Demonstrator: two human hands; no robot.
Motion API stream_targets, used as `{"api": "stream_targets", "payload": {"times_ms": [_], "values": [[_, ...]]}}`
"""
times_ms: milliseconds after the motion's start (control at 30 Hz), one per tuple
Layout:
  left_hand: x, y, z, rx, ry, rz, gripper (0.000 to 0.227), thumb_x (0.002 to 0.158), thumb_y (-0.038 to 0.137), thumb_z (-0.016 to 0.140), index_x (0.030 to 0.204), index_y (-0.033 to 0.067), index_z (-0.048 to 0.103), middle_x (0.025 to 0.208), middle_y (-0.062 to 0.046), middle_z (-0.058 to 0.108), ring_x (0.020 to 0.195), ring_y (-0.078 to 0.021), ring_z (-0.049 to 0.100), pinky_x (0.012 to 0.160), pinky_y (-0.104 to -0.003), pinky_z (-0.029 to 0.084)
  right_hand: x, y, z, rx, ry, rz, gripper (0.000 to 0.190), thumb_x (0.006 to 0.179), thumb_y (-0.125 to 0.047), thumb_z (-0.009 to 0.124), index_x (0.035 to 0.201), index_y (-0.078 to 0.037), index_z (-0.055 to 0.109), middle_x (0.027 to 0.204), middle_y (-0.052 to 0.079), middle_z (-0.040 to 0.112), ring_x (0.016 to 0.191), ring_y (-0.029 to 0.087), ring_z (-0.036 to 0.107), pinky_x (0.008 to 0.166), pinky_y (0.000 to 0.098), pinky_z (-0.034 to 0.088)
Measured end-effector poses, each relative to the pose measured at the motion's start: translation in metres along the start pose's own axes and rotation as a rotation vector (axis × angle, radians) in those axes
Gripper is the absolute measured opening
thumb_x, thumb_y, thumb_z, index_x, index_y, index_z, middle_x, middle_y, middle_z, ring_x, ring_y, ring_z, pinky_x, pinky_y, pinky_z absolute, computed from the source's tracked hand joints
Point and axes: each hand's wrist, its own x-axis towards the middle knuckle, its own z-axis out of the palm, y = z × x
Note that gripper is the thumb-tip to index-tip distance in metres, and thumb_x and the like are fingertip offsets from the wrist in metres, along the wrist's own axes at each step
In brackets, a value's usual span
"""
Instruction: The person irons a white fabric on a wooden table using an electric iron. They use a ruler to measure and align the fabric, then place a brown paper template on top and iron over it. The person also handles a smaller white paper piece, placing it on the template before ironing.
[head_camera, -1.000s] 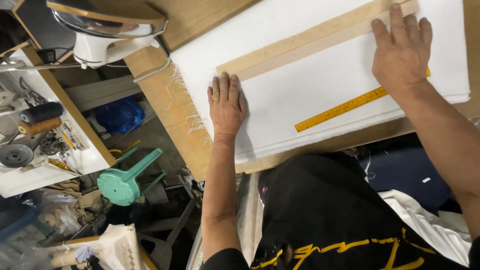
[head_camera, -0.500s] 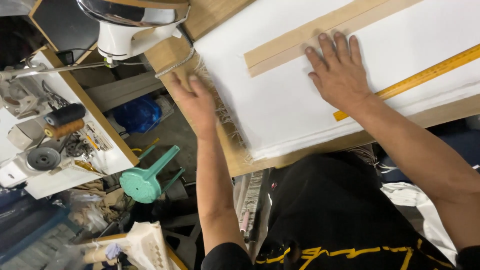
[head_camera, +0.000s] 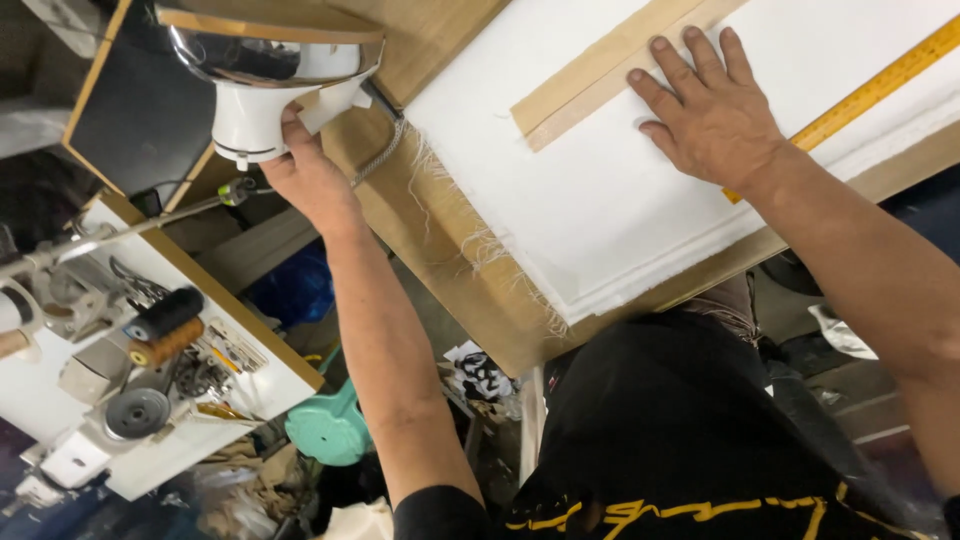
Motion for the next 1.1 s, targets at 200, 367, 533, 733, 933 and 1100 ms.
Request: {"api": "stream_targets", "payload": {"times_ms": [200,367,533,733,933,1100], "values": [[-0.006,0.081,0.004,0.502,-0.290,0.357,0.011,0.090,0.009,0.062,0.090,0.0097,0.050,0.083,-0.003,0.051,0.075,-0.0164,0.048,0.064,-0.034,0.038,0.008,-0.001,-0.012,0.315,-0.057,0.023,0.065,0.113,-0.043,0.040,0.164,-0.005,0.051,0.172,0.026,0.044,0.153,0.053,0.040,0.127,0.0650,0.022],[-0.064,0.089,0.010,1.044,-0.714,0.218,0.048,0.087,0.056,0.075,0.103,0.0111,0.070,0.076,-0.007,0.075,0.061,-0.0249,0.071,0.054,-0.040,0.054,0.005,-0.001,-0.004,0.376,-0.057,0.021,0.065,0.112,-0.043,0.038,0.165,-0.007,0.047,0.171,0.026,0.042,0.154,0.054,0.036,0.128,0.0649,0.018],[-0.112,0.057,0.021,1.115,-0.896,0.527,0.072,0.092,0.072,0.055,0.112,0.0032,0.061,0.072,-0.009,0.067,0.057,-0.0240,0.068,0.047,-0.034,0.056,0.001,-0.002,0.005,0.222,0.032,0.019,0.065,0.110,-0.047,0.048,0.165,-0.014,0.056,0.169,0.020,0.052,0.154,0.047,0.046,0.129,0.0601,0.024],[-0.124,0.035,0.028,1.310,-0.945,0.704,0.067,0.092,0.078,0.053,0.090,0.0113,0.055,0.054,-0.002,0.052,0.044,-0.0205,0.056,0.040,-0.034,0.045,0.002,-0.002,0.006,0.234,0.027,0.036,0.066,0.108,-0.049,0.046,0.165,-0.017,0.053,0.170,0.017,0.050,0.156,0.044,0.042,0.130,0.0598,0.021],[-0.123,0.031,0.043,1.388,-0.829,0.785,0.070,0.092,0.079,0.054,0.097,0.0095,0.061,0.056,-0.003,0.054,0.047,-0.0189,0.059,0.041,-0.030,0.047,0.000,-0.003,0.011,0.116,0.036,0.065,0.066,0.111,-0.055,0.042,0.164,-0.019,0.053,0.171,0.007,0.049,0.158,0.035,0.042,0.133,0.0546,0.017],[-0.118,0.031,0.048,1.349,-0.950,0.847,0.068,0.092,0.081,0.054,0.092,0.0133,0.058,0.054,0.001,0.051,0.042,-0.0175,0.054,0.038,-0.032,0.044,0.006,0.007,0.010,0.152,0.189,0.109,0.050,0.113,-0.040,0.057,0.149,-0.008,0.069,0.160,0.013,0.061,0.146,0.027,0.059,0.130,0.0494,0.030]]}}
